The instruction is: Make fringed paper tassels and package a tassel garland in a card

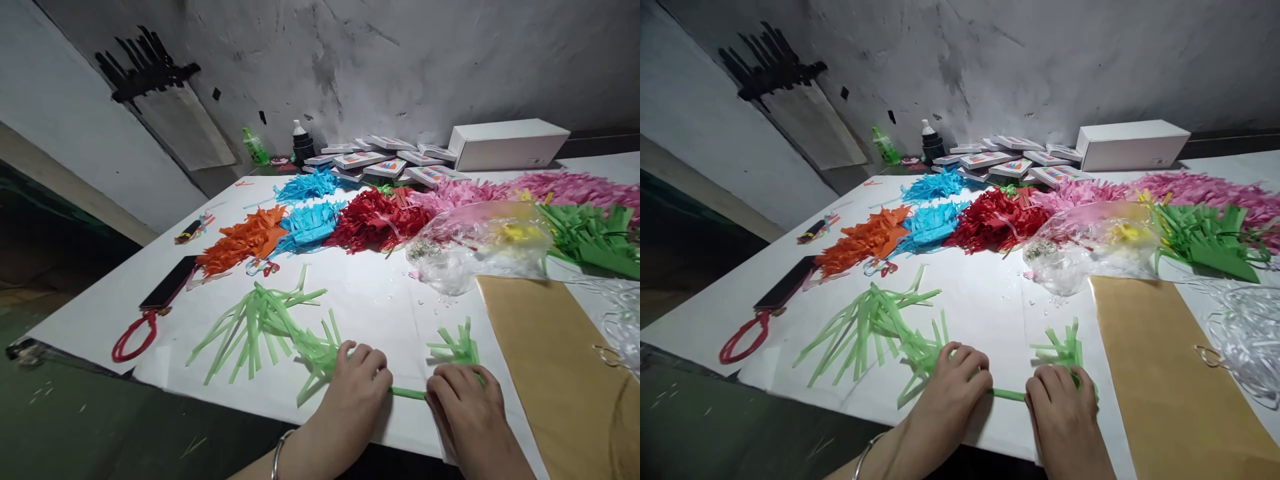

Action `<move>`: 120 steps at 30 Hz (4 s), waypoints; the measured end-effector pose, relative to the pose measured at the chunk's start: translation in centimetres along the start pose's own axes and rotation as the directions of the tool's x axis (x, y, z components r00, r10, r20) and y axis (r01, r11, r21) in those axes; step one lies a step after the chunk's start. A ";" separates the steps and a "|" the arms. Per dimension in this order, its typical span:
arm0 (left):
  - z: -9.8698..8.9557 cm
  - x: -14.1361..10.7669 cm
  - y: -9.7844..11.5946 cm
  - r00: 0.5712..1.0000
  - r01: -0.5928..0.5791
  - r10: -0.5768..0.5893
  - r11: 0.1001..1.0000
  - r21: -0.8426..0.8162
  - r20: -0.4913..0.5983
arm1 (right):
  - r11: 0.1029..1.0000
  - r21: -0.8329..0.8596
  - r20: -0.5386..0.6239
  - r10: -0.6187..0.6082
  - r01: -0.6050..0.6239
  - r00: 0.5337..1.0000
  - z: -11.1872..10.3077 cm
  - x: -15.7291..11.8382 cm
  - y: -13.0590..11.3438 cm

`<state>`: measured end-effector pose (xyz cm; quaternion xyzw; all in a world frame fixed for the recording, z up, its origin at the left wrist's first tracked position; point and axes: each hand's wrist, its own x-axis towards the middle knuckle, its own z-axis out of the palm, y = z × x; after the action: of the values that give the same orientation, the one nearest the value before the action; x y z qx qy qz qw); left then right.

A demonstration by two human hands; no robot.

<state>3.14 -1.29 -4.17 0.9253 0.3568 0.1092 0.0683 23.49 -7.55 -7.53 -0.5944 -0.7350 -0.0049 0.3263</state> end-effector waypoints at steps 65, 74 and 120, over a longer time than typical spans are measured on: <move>-0.2 -1.8 5.8 0.804 0.568 0.266 -0.604 -0.558 0.531 | 0.913 0.065 -0.216 -0.382 0.404 0.898 -6.1 -1.3 -2.6; 1.7 -3.0 5.3 0.839 0.478 0.099 -0.604 -0.637 0.536 | 0.849 -0.072 -0.194 -0.527 0.524 0.827 -7.1 -0.3 -2.0; 0.8 -1.2 6.6 0.918 0.204 -0.231 -0.426 -0.881 0.323 | 0.949 0.179 -0.323 -0.193 0.260 0.926 -4.9 -2.3 -2.8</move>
<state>6.75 -6.95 -3.75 0.3664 0.2897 0.3447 0.8142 23.60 -12.35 -3.73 -0.4575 -0.7366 -0.0525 0.4954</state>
